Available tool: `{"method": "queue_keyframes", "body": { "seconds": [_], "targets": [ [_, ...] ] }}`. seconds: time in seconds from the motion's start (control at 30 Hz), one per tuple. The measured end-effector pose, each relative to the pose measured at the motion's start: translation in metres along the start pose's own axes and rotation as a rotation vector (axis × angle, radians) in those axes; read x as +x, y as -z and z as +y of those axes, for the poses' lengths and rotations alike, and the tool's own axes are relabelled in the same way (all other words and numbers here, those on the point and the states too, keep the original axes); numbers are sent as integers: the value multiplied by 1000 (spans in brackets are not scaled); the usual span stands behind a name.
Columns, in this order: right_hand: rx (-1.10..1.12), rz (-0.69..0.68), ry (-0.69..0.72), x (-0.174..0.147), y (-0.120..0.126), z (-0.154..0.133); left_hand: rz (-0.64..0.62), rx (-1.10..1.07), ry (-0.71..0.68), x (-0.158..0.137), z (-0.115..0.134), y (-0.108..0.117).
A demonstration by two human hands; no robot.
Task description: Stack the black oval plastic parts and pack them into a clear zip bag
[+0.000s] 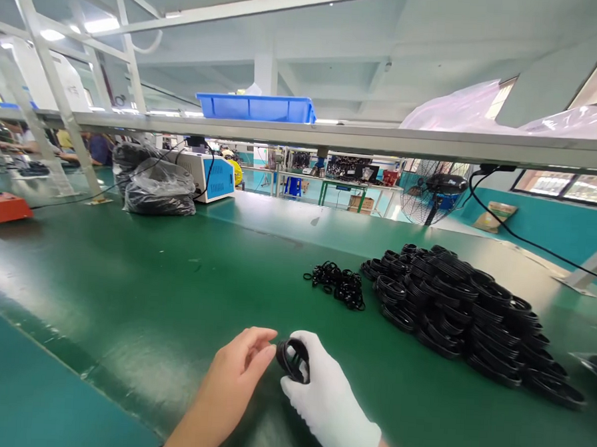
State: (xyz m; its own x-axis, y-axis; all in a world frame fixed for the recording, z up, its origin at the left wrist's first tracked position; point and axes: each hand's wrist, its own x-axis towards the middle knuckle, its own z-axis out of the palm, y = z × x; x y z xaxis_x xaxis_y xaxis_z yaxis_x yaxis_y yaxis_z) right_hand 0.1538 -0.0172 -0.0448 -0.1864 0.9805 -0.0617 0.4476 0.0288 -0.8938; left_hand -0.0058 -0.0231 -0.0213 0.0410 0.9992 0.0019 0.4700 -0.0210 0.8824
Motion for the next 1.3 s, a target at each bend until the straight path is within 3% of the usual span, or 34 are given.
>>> {"method": "queue_keyframes", "body": {
  "seconds": [0.1, 0.17, 0.27, 0.33, 0.4, 0.5, 0.6, 0.7, 0.77, 1.0, 1.2, 1.3],
  "targets": [
    [-346, 3, 63, 2, -4, 7, 96, 156, -11, 6, -9, -6],
    [-423, -55, 54, 3, 0, 10, 133, 197, -21, 10, -19, -9],
    [-165, -133, -2, 7, 17, 13, 167, 203, -38, 13, -33, -11],
    [99, -83, -41, 12, 31, 16, 178, 179, -39, 14, -39, -11],
    [228, 1, -56, 16, 41, 20, 176, 142, -38, 14, -41, -10],
    [177, -78, -46, 16, 42, 21, 180, 108, -36, 13, -42, -9],
    [-45, -192, -20, 9, 29, 14, 177, 85, -28, 12, -43, -8],
    [-343, -167, 20, 2, 15, 6, 174, 53, -28, 11, -44, -8],
    [-418, -150, 15, 1, 10, 4, 173, 40, -32, 11, -45, -8],
    [29, -258, -10, 7, 13, 18, 158, 2, -25, 8, -46, -8],
    [-271, -136, 31, 3, 9, 11, 145, -7, -10, 9, -46, -7],
    [-107, -175, 55, 5, 17, 10, 131, 25, -13, 7, -43, -7]
  ]
}}
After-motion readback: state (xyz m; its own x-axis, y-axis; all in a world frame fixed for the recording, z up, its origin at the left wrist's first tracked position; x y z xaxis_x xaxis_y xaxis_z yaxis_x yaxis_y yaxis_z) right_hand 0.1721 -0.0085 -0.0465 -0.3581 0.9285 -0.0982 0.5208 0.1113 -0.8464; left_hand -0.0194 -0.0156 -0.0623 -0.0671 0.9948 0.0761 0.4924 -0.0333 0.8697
